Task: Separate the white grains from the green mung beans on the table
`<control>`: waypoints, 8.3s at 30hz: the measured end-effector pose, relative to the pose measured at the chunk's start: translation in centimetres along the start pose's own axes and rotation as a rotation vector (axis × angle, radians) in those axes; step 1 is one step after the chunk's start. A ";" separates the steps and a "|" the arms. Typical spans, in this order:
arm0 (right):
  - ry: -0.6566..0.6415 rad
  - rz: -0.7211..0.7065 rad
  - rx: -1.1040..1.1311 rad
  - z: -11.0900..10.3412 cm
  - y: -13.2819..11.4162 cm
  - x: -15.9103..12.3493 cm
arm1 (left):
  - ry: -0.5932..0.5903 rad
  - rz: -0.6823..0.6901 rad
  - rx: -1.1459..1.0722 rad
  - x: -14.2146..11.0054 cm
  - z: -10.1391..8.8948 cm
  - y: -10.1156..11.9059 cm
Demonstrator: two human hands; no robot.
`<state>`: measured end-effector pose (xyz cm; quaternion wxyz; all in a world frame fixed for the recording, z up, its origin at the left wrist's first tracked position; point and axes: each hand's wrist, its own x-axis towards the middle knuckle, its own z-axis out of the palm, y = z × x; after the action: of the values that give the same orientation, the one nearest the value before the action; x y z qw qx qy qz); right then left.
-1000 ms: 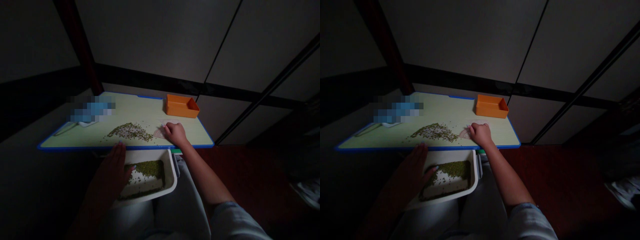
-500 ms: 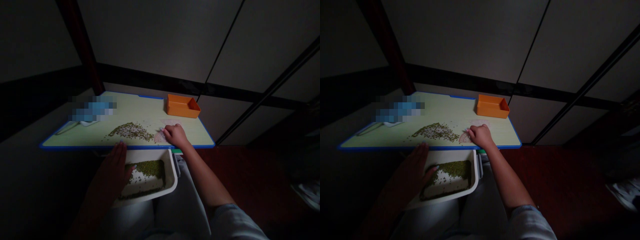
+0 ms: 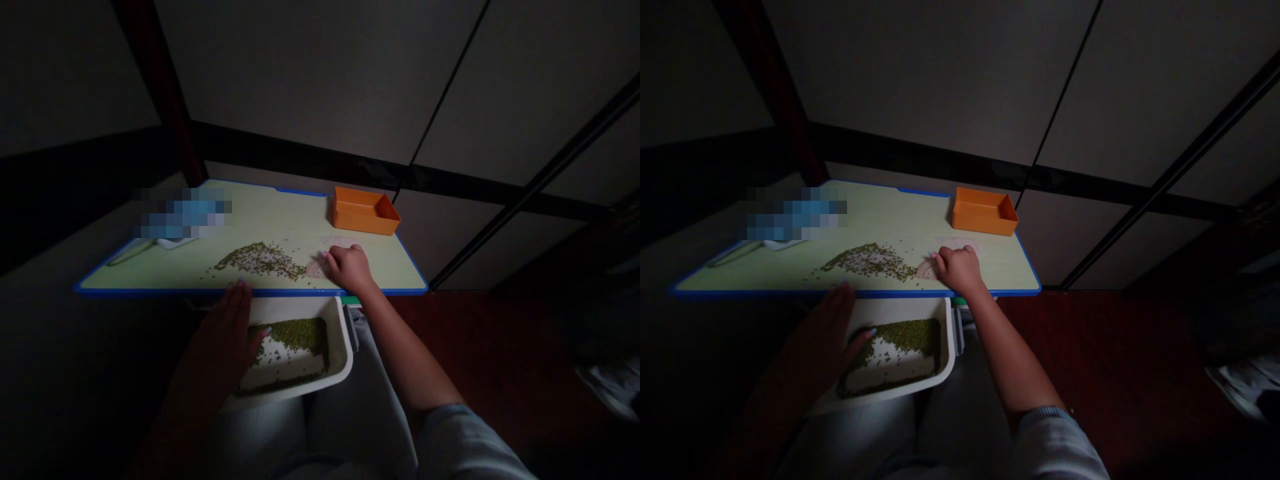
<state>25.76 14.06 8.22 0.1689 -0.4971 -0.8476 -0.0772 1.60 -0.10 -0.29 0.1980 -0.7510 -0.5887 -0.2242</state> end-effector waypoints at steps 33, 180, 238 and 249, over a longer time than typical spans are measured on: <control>0.008 0.054 -0.075 0.3 -0.4 0.4 | -0.024 -0.030 0.006 0.0 -0.1 0.3; -0.036 -0.034 0.056 0.3 -0.6 -0.1 | -0.020 -0.015 0.018 -0.1 -0.6 0.1; 0.009 0.005 -0.055 0.3 -1.3 0.5 | -0.006 0.006 0.054 -0.1 -0.4 0.0; 0.050 0.055 -0.035 0.5 -0.8 0.1 | -0.024 -0.028 0.029 -0.1 -0.6 0.2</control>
<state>24.87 13.91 7.85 0.1834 -0.5209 -0.8277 -0.0997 1.73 -0.52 0.11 0.1985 -0.7425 -0.6045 -0.2095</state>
